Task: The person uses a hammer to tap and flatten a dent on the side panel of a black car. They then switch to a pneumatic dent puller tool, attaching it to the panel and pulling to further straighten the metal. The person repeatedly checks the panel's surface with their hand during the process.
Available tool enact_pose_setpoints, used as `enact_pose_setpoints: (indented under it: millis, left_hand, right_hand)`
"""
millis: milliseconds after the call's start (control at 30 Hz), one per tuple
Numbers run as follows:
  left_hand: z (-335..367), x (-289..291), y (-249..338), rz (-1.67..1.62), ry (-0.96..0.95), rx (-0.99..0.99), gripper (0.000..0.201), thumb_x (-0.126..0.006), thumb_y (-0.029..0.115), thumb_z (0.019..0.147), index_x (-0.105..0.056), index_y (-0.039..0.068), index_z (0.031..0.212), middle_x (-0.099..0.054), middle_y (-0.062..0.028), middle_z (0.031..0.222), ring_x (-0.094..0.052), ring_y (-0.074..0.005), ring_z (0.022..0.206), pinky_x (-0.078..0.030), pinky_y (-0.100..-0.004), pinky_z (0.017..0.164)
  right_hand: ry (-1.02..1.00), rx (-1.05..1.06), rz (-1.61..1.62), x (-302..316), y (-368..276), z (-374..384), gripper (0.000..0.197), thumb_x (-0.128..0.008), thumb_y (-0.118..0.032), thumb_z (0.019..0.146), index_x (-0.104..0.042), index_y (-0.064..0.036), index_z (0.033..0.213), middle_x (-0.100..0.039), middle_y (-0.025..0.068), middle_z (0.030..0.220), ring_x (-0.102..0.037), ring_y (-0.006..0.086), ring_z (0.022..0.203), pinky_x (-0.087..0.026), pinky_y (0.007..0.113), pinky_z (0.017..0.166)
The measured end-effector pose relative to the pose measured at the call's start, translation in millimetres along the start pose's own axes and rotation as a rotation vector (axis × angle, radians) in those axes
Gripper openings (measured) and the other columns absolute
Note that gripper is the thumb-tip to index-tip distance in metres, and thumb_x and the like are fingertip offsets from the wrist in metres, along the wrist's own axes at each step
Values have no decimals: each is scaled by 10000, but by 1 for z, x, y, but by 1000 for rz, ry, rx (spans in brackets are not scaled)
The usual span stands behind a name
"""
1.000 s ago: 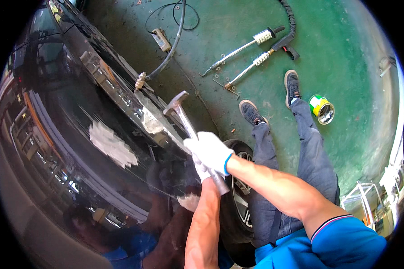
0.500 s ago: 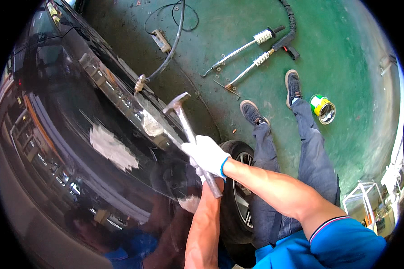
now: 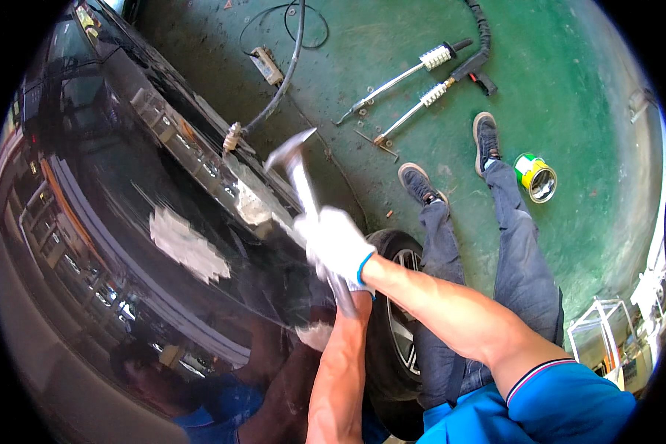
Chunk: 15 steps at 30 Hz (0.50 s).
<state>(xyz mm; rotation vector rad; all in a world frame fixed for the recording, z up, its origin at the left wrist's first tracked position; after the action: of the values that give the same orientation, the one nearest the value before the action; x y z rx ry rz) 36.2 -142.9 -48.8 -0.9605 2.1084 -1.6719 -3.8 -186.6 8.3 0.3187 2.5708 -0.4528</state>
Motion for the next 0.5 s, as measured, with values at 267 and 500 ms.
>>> enact_pose_setpoints:
  millis: [267,500]
  left_hand:
    - [-3,-81,28,-1118,-369,-23,211,-394,242,1095,-558,109,1103,-558,-15,967,-570,-121,869,-480,-259,725]
    - [-39,-100,34,-3024,-876,193,340,-399,268,1112,-546,27,1301,-603,-87,1134,-588,-182,1071,-506,-295,917]
  right_hand:
    - [16,-1,-63,3,2,5,360,-609,-342,1020,-557,-27,852,-560,51,588,-537,169,405,-458,339,383]
    - [174,137,109,13,-18,22,389,-623,-345,1008,-569,-22,800,-577,82,572,-574,189,414,-468,344,387]
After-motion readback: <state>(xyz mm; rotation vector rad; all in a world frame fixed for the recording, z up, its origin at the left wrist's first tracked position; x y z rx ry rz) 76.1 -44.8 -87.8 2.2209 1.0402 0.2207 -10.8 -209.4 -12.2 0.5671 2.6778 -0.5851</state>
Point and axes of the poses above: each hand's wrist, its own z-axis towards the middle knuckle, its own x-axis out of the back of the hand, y = z × x, the point moved 5 cm from there along z, towards the middle knuckle
